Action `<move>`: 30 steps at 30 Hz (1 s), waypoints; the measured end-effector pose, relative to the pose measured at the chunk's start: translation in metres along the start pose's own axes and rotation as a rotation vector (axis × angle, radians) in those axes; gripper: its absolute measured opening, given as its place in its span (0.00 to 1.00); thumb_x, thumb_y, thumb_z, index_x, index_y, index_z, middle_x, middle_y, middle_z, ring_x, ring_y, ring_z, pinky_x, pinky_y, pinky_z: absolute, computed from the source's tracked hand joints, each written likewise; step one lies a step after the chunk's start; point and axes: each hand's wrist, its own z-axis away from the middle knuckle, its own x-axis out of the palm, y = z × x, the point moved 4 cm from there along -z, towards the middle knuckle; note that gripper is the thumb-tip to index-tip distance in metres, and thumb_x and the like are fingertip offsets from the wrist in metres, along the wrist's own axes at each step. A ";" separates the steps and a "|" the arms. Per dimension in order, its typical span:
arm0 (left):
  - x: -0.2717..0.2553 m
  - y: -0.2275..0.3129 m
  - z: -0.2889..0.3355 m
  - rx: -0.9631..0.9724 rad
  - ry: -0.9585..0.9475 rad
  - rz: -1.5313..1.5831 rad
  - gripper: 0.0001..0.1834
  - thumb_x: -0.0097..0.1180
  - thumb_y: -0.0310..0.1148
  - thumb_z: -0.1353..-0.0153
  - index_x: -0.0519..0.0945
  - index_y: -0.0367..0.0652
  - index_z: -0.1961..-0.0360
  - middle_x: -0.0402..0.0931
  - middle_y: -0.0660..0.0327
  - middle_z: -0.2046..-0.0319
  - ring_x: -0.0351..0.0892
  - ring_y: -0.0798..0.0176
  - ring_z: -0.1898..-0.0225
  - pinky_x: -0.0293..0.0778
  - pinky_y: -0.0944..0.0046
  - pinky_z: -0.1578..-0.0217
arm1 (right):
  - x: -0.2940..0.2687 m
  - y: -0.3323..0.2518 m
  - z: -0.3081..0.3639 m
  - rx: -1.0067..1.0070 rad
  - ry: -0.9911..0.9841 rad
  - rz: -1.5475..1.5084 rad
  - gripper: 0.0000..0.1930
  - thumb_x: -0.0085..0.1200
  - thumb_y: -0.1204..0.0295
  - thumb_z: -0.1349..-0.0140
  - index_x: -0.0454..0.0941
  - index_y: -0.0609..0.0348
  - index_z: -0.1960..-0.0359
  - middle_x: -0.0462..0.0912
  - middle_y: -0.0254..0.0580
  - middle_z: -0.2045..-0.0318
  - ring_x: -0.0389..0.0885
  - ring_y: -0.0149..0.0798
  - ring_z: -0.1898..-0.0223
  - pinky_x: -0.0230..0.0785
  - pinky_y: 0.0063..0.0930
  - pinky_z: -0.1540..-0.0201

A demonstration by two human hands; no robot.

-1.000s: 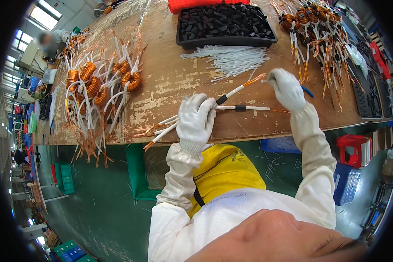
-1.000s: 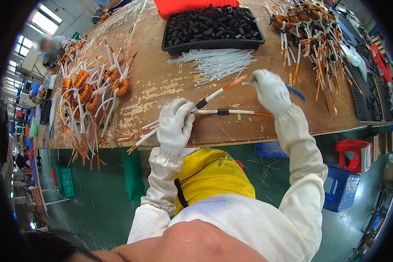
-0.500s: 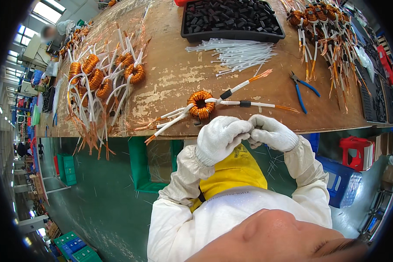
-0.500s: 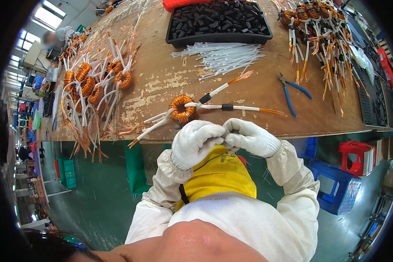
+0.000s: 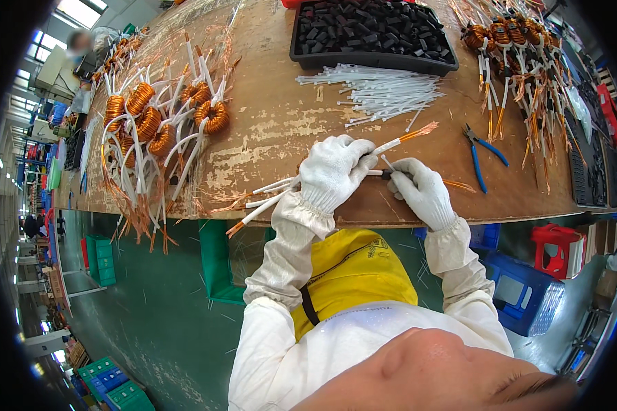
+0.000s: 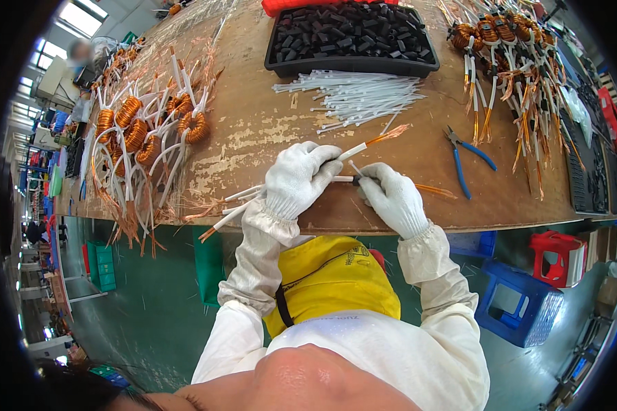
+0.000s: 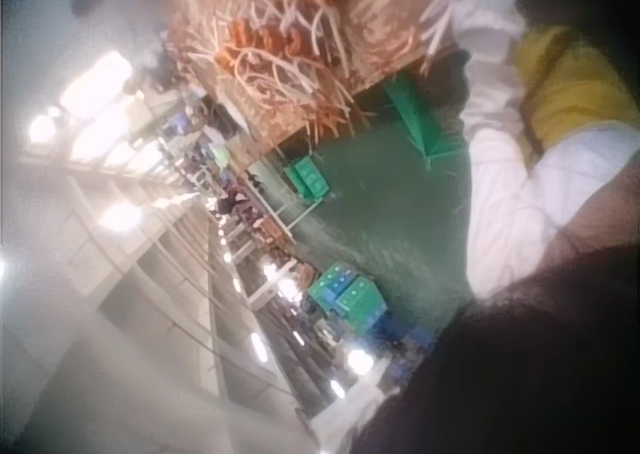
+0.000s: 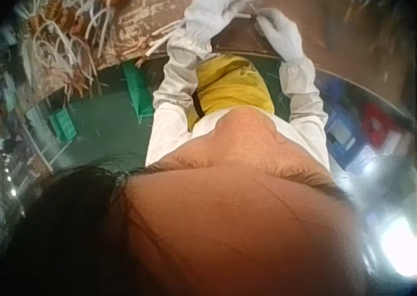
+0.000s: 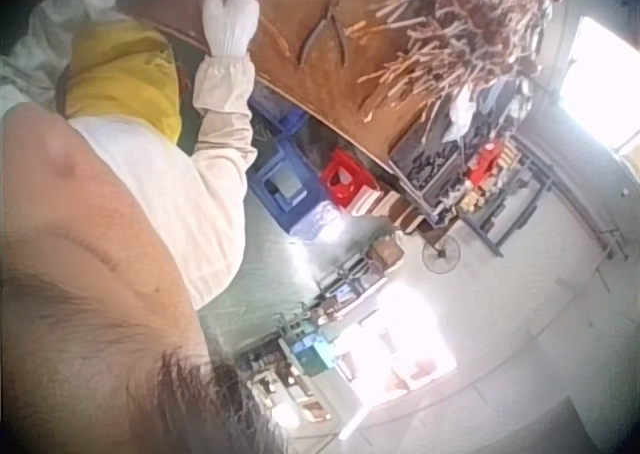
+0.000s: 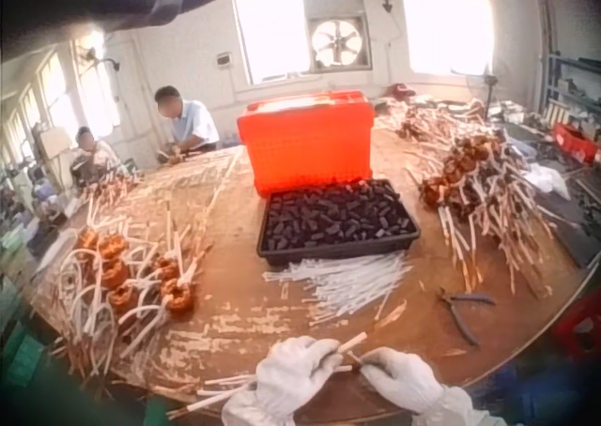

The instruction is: Assemble electronic components by attaching protective sleeves to wires on copper coils and trimming excess wire.

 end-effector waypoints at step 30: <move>0.002 -0.023 0.010 -0.416 -0.113 0.812 0.10 0.55 0.28 0.27 0.81 0.36 0.50 0.84 0.62 0.59 0.81 0.72 0.58 0.79 0.69 0.54 | 0.030 -0.018 0.011 -0.186 -0.258 -0.632 0.15 0.45 0.76 0.24 0.76 0.64 0.41 0.85 0.44 0.55 0.85 0.30 0.58 0.80 0.25 0.55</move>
